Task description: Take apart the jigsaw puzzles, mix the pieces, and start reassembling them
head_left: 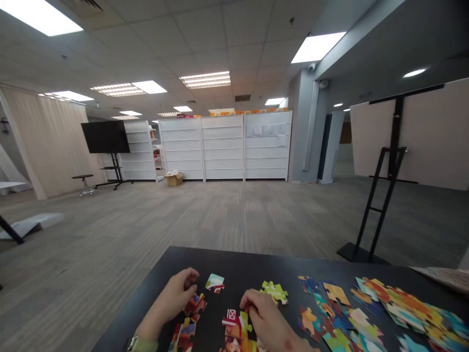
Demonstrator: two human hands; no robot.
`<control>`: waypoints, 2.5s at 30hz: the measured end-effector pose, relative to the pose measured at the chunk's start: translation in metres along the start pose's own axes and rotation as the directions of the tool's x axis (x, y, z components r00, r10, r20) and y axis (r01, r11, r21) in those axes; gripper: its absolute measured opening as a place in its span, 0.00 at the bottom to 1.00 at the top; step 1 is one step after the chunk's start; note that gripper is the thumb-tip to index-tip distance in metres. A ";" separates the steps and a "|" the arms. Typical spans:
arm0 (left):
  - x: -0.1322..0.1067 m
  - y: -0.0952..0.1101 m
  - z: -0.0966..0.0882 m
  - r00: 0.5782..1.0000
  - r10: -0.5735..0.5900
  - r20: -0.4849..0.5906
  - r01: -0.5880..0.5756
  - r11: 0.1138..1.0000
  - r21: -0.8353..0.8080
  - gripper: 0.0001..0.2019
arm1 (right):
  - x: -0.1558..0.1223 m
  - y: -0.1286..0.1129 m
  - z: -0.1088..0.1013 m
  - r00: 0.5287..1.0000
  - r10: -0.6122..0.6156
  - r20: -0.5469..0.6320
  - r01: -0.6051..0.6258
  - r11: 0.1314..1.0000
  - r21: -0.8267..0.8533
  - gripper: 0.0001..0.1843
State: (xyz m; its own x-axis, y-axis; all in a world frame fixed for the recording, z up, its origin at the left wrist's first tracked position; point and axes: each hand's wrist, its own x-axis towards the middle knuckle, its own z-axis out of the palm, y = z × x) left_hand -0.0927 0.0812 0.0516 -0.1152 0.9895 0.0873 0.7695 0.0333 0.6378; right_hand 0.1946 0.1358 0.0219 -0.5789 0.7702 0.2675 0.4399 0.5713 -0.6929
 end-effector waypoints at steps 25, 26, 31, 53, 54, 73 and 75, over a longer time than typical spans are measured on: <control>-0.017 0.028 0.022 0.988 -0.094 0.124 0.074 0.985 0.158 0.11 | -0.009 -0.017 -0.002 0.992 -0.044 0.121 0.046 0.999 -0.009 0.08; -0.018 0.030 0.023 0.988 -0.084 0.130 0.063 0.986 0.156 0.10 | -0.009 -0.016 0.000 0.991 -0.066 0.113 0.069 0.997 -0.024 0.08; -0.025 0.041 0.016 0.977 -0.045 0.210 0.020 0.993 0.120 0.23 | -0.010 -0.011 0.004 0.988 -0.124 0.092 0.131 0.989 -0.072 0.11; -0.022 0.051 0.031 0.976 0.079 0.201 -0.086 0.996 0.026 0.19 | -0.008 -0.014 0.001 0.990 -0.087 0.115 0.095 0.993 -0.066 0.09; -0.022 0.051 0.031 0.976 0.085 0.201 -0.092 0.995 0.025 0.19 | -0.008 -0.015 0.001 0.989 -0.083 0.126 0.093 0.993 -0.069 0.09; -0.025 0.058 0.032 0.973 0.108 0.204 -0.132 0.985 0.110 0.18 | -0.008 -0.016 -0.001 0.990 -0.092 0.108 0.096 0.995 -0.035 0.07; -0.025 0.057 0.032 0.971 0.116 0.210 -0.141 0.984 0.108 0.17 | -0.008 -0.015 0.000 0.990 -0.091 0.104 0.095 0.995 -0.036 0.07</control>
State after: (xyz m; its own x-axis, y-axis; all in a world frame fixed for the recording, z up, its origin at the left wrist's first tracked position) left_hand -0.0255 0.0633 0.0613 0.1093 0.9940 -0.0019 0.8414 -0.0914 0.5326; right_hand 0.1926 0.1209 0.0305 -0.6845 0.6817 0.2582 0.4077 0.6516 -0.6397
